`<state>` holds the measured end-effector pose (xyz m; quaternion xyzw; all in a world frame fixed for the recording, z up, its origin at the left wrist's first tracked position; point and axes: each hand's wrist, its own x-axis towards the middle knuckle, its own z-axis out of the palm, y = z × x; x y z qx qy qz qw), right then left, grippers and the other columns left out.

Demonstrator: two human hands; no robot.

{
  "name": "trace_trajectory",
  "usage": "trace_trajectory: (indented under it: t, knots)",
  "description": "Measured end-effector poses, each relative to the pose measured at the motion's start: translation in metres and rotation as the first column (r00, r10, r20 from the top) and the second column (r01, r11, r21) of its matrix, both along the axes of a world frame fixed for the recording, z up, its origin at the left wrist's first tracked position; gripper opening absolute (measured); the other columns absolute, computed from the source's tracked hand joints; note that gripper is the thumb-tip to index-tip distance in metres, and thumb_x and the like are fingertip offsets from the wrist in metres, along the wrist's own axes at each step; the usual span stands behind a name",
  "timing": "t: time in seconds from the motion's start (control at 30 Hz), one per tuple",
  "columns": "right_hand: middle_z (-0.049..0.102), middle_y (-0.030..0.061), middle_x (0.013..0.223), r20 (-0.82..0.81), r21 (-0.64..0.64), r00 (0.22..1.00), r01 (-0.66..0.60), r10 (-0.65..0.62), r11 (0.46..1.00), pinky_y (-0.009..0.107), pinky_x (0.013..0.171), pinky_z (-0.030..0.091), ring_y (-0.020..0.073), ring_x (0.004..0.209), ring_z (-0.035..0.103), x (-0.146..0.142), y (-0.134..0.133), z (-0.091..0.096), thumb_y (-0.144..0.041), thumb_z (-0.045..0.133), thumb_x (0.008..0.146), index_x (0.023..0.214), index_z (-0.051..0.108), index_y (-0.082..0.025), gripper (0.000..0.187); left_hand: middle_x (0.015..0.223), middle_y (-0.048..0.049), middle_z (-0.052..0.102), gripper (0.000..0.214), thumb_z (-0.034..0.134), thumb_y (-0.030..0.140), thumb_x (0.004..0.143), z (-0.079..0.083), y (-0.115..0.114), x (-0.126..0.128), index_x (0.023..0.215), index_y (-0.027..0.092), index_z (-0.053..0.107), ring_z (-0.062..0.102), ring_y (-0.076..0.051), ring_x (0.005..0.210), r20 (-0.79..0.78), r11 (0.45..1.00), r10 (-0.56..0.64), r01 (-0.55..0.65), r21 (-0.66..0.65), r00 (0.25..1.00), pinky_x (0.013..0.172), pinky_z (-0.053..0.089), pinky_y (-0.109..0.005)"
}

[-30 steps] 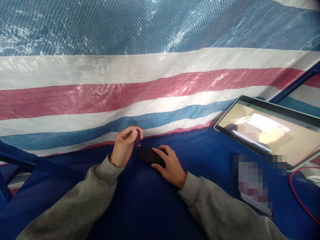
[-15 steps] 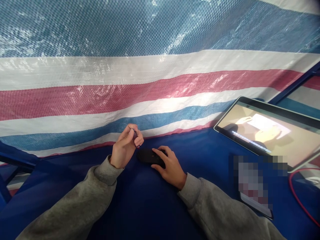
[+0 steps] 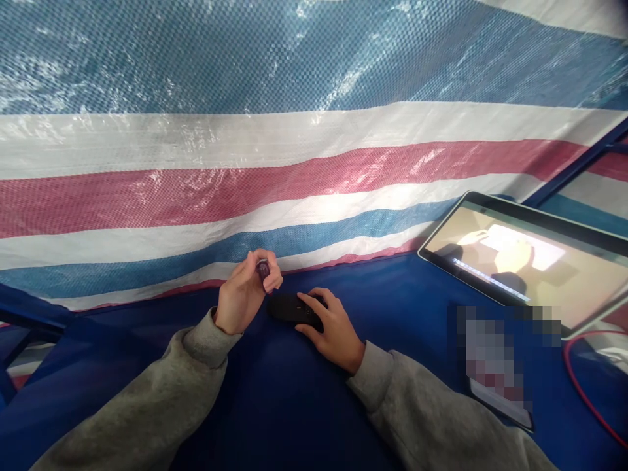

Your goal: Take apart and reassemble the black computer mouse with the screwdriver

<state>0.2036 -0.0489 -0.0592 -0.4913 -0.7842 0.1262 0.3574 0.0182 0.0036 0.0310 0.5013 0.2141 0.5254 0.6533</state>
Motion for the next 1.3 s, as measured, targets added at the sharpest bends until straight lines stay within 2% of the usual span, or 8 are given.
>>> trace_trajectory:
  t: [0.17, 0.33, 0.47, 0.6, 0.73, 0.87, 1.07, 1.3]
  knots:
    - [0.052, 0.0127, 0.124, 0.000, 0.002, 1.000, 0.002, -0.002, 1.000, 0.047, 0.097, 0.048, 0.0282, 0.112, 0.054, 0.000, 0.000, 0.002, -0.028, 0.070, 0.083, 0.133, 0.053, -0.022, 0.053, 0.060, 0.0026, 0.045, 0.016, 0.053, 0.032, 0.094, -0.003, 0.001, -0.002, 0.086, 0.019, 0.052, 0.040, -0.011, 0.057, -0.003, 1.000, 0.008, -0.008, 0.030, 1.000, 0.063, 0.034, -0.027]
    - [0.053, 0.0126, 0.125, 0.007, 0.005, 1.000, 0.002, -0.002, 1.000, 0.048, 0.097, 0.048, 0.0282, 0.112, 0.054, 0.000, -0.001, 0.003, -0.028, 0.069, 0.084, 0.133, 0.053, -0.022, 0.052, 0.066, -0.0019, 0.052, 0.030, 0.049, 0.039, 0.095, -0.002, 0.001, 0.000, 0.080, 0.016, 0.058, 0.048, -0.014, 0.063, -0.071, 0.998, 0.059, -0.056, 0.040, 0.996, 0.063, 0.037, -0.028]
    - [0.052, 0.0122, 0.125, -0.003, -0.003, 1.000, 0.000, 0.000, 1.000, 0.049, 0.097, 0.048, 0.0286, 0.112, 0.054, 0.000, -0.001, 0.002, -0.029, 0.069, 0.084, 0.133, 0.052, -0.024, 0.053, 0.059, 0.0002, 0.044, 0.038, 0.045, 0.043, 0.097, 0.002, -0.001, 0.002, 0.074, 0.015, 0.058, 0.041, -0.012, 0.056, -0.053, 0.998, 0.064, -0.064, 0.011, 0.997, 0.062, 0.036, -0.029]
    - [0.052, 0.0118, 0.125, -0.009, -0.005, 1.000, -0.003, 0.003, 1.000, 0.049, 0.096, 0.048, 0.0291, 0.112, 0.054, 0.000, -0.001, 0.001, -0.028, 0.069, 0.084, 0.134, 0.051, -0.025, 0.054, 0.060, 0.0028, 0.042, 0.020, 0.055, 0.039, 0.093, 0.001, -0.001, 0.000, 0.087, 0.020, 0.054, 0.038, -0.011, 0.056, 0.029, 1.000, 0.025, -0.025, -0.004, 0.999, 0.062, 0.035, -0.027]
    - [0.052, 0.0123, 0.125, 0.003, -0.003, 1.000, 0.002, -0.002, 1.000, 0.048, 0.097, 0.048, 0.0285, 0.113, 0.054, 0.001, -0.001, 0.001, -0.029, 0.069, 0.084, 0.134, 0.052, -0.023, 0.053, 0.062, 0.0025, 0.047, 0.012, 0.062, 0.028, 0.088, -0.004, 0.001, -0.002, 0.087, 0.020, 0.053, 0.042, -0.011, 0.059, 0.009, 0.997, 0.068, -0.068, 0.045, 0.998, 0.065, 0.037, -0.027]
    - [0.052, 0.0122, 0.125, 0.009, 0.000, 1.000, 0.001, -0.001, 1.000, 0.047, 0.097, 0.048, 0.0282, 0.113, 0.054, 0.001, -0.001, 0.001, -0.029, 0.069, 0.084, 0.134, 0.052, -0.023, 0.053, 0.068, -0.0010, 0.054, 0.015, 0.061, 0.032, 0.089, -0.006, 0.002, -0.002, 0.086, 0.018, 0.059, 0.049, -0.013, 0.064, -0.034, 0.995, 0.085, -0.083, 0.050, 0.996, 0.064, 0.039, -0.028]
    - [0.052, 0.0120, 0.125, 0.005, 0.002, 1.000, 0.007, -0.007, 1.000, 0.048, 0.097, 0.048, 0.0284, 0.113, 0.054, 0.001, -0.001, 0.001, -0.029, 0.069, 0.084, 0.134, 0.052, -0.024, 0.054, 0.064, -0.0019, 0.048, 0.037, 0.047, 0.041, 0.095, -0.005, 0.002, -0.001, 0.085, 0.012, 0.069, 0.044, -0.013, 0.059, -0.008, 0.997, 0.071, -0.071, 0.029, 0.997, 0.064, 0.040, -0.030]
    - [0.052, 0.0120, 0.125, 0.019, 0.014, 1.000, 0.007, -0.008, 1.000, 0.046, 0.096, 0.049, 0.0275, 0.112, 0.054, 0.001, -0.001, 0.000, -0.029, 0.069, 0.084, 0.134, 0.052, -0.022, 0.054, 0.090, -0.0066, 0.064, 0.012, 0.065, 0.029, 0.084, -0.010, 0.003, -0.003, 0.086, 0.018, 0.061, 0.058, -0.018, 0.076, -0.017, 0.990, 0.092, -0.089, 0.106, 0.996, 0.068, 0.041, -0.030]
